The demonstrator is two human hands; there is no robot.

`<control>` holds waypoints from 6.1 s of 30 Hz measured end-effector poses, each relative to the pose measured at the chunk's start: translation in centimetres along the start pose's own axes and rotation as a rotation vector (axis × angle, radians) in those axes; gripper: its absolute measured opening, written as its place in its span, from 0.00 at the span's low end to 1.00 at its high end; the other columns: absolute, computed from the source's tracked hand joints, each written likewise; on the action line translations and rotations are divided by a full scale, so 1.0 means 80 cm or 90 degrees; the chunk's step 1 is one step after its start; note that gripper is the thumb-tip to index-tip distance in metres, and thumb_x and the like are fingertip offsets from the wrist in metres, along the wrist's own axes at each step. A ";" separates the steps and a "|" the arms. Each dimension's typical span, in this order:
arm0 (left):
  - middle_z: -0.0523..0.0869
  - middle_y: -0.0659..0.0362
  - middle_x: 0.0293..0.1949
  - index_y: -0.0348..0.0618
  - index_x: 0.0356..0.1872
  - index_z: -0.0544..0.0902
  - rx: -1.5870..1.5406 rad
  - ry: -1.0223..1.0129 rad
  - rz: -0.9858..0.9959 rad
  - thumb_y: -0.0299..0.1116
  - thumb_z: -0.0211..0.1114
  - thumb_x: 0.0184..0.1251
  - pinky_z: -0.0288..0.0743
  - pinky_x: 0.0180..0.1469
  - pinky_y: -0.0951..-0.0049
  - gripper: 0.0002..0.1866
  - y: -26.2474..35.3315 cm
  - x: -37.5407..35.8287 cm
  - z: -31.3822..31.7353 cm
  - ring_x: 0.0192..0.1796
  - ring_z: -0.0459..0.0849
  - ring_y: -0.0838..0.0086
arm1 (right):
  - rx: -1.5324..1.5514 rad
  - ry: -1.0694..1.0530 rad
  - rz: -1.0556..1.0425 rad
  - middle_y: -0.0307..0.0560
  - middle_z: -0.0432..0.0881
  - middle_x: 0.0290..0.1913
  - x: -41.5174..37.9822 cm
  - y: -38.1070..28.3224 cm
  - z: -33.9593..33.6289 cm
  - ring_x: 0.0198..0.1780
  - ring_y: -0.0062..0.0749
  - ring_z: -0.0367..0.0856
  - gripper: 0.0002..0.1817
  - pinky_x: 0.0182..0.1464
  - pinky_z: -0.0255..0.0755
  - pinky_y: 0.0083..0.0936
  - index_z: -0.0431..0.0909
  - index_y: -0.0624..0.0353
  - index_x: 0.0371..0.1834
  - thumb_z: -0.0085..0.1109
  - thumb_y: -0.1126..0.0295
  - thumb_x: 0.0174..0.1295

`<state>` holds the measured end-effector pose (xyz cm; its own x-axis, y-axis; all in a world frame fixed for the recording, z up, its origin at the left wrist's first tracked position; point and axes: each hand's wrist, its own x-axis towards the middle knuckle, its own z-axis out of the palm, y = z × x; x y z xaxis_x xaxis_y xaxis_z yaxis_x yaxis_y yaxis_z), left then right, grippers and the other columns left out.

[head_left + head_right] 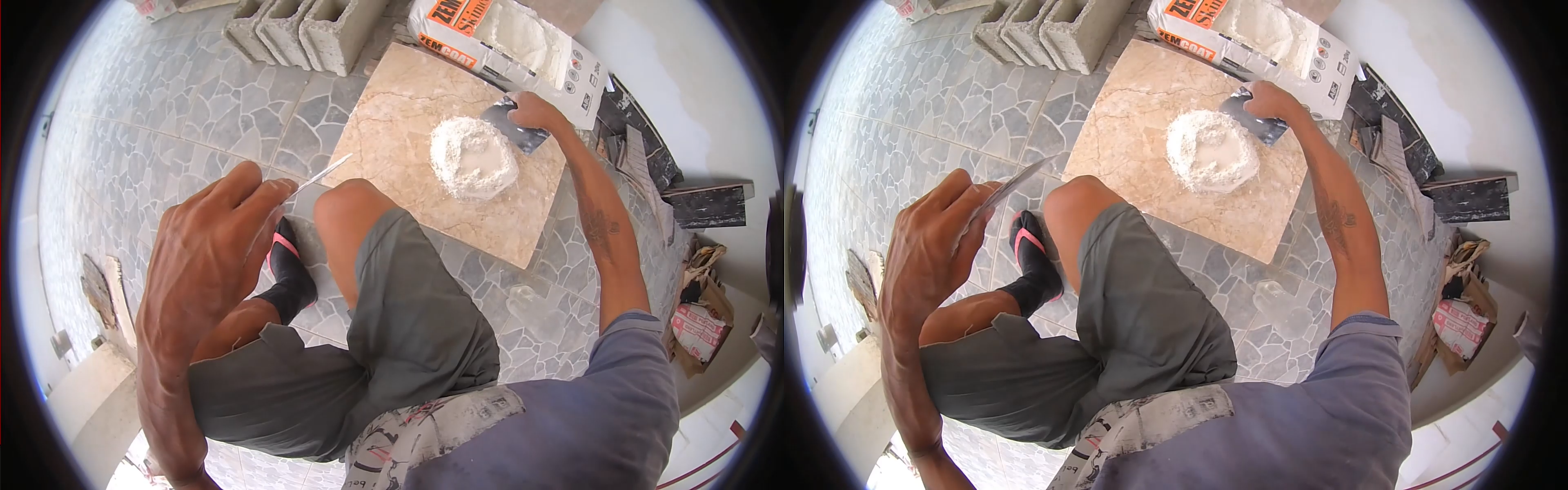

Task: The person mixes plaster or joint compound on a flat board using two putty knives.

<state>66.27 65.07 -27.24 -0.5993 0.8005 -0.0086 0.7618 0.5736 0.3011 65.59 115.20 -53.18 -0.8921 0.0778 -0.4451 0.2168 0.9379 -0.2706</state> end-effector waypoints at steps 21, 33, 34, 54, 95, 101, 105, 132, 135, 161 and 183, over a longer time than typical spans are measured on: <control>0.77 0.53 0.31 0.39 0.44 0.84 -0.015 -0.025 -0.033 0.19 0.66 0.58 0.73 0.33 0.60 0.12 0.002 0.009 -0.003 0.31 0.81 0.57 | 0.228 0.098 0.121 0.69 0.82 0.34 -0.104 0.062 0.058 0.38 0.52 0.84 0.19 0.44 0.74 0.40 0.79 0.71 0.40 0.55 0.65 0.53; 0.77 0.53 0.32 0.39 0.44 0.83 -0.013 -0.022 -0.038 0.19 0.66 0.58 0.73 0.33 0.59 0.12 0.002 0.013 0.001 0.31 0.81 0.57 | 0.133 0.200 0.183 0.73 0.81 0.42 -0.172 -0.042 0.038 0.48 0.64 0.81 0.20 0.51 0.73 0.46 0.76 0.68 0.51 0.53 0.65 0.59; 0.77 0.53 0.32 0.39 0.44 0.83 -0.012 -0.023 -0.039 0.19 0.66 0.58 0.73 0.33 0.60 0.12 0.002 0.013 0.001 0.31 0.81 0.57 | 0.161 0.208 0.214 0.71 0.82 0.41 -0.178 -0.027 0.049 0.46 0.60 0.82 0.20 0.50 0.73 0.44 0.77 0.69 0.51 0.54 0.65 0.59; 0.76 0.53 0.32 0.37 0.43 0.82 -0.030 -0.039 -0.026 0.19 0.64 0.59 0.72 0.32 0.60 0.10 0.003 0.023 0.004 0.30 0.80 0.57 | 0.946 0.431 0.474 0.41 0.80 0.39 -0.221 -0.089 0.206 0.34 0.25 0.82 0.14 0.32 0.78 0.27 0.77 0.63 0.51 0.58 0.71 0.64; 0.75 0.52 0.31 0.36 0.44 0.81 -0.029 -0.041 -0.033 0.18 0.65 0.58 0.70 0.31 0.60 0.12 0.002 0.024 0.003 0.28 0.78 0.58 | 0.798 0.330 0.417 0.40 0.79 0.36 -0.218 -0.100 0.147 0.32 0.25 0.80 0.12 0.32 0.74 0.24 0.78 0.65 0.44 0.60 0.68 0.63; 0.75 0.52 0.30 0.36 0.44 0.81 -0.018 -0.030 -0.047 0.17 0.65 0.57 0.70 0.31 0.59 0.12 -0.004 0.021 0.003 0.27 0.78 0.58 | 1.097 0.375 0.492 0.49 0.79 0.45 -0.260 -0.117 0.221 0.44 0.38 0.82 0.15 0.43 0.79 0.40 0.73 0.67 0.51 0.57 0.72 0.64; 0.75 0.52 0.30 0.36 0.44 0.82 -0.022 -0.037 -0.052 0.17 0.65 0.57 0.69 0.31 0.59 0.13 -0.005 0.023 0.005 0.27 0.78 0.58 | 1.280 0.437 0.472 0.53 0.77 0.52 -0.247 -0.143 0.266 0.51 0.45 0.81 0.16 0.51 0.79 0.49 0.69 0.67 0.56 0.55 0.76 0.65; 0.74 0.50 0.31 0.29 0.43 0.79 -0.012 -0.073 -0.030 0.18 0.64 0.61 0.69 0.30 0.62 0.10 -0.005 0.023 0.004 0.26 0.78 0.59 | 1.539 0.377 0.526 0.60 0.69 0.60 -0.241 -0.215 0.247 0.63 0.54 0.72 0.18 0.67 0.66 0.62 0.61 0.71 0.61 0.46 0.77 0.69; 0.75 0.50 0.31 0.29 0.43 0.79 -0.018 -0.065 -0.039 0.18 0.64 0.61 0.70 0.30 0.62 0.10 -0.005 0.020 0.005 0.26 0.77 0.59 | 1.627 0.385 0.504 0.62 0.68 0.63 -0.229 -0.226 0.254 0.66 0.56 0.69 0.19 0.69 0.63 0.63 0.60 0.70 0.63 0.44 0.78 0.71; 0.76 0.52 0.31 0.38 0.44 0.82 -0.031 -0.058 -0.041 0.19 0.65 0.59 0.70 0.32 0.59 0.12 0.004 0.027 0.002 0.29 0.79 0.56 | 1.240 0.321 0.351 0.64 0.76 0.50 -0.211 -0.174 0.135 0.52 0.52 0.81 0.17 0.57 0.80 0.52 0.66 0.80 0.53 0.49 0.78 0.65; 0.76 0.52 0.33 0.33 0.43 0.81 0.009 0.025 0.013 0.17 0.67 0.57 0.71 0.30 0.62 0.12 -0.003 -0.009 -0.001 0.27 0.79 0.61 | -0.537 -0.246 -0.398 0.59 0.85 0.33 0.058 -0.293 -0.003 0.36 0.52 0.84 0.09 0.38 0.78 0.39 0.85 0.66 0.33 0.61 0.80 0.47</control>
<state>66.51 64.32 -27.21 -0.5925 0.8048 0.0346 0.7772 0.5598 0.2873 56.25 93.64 -48.67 -0.5354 -0.4603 -0.7081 -0.6955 0.7159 0.0605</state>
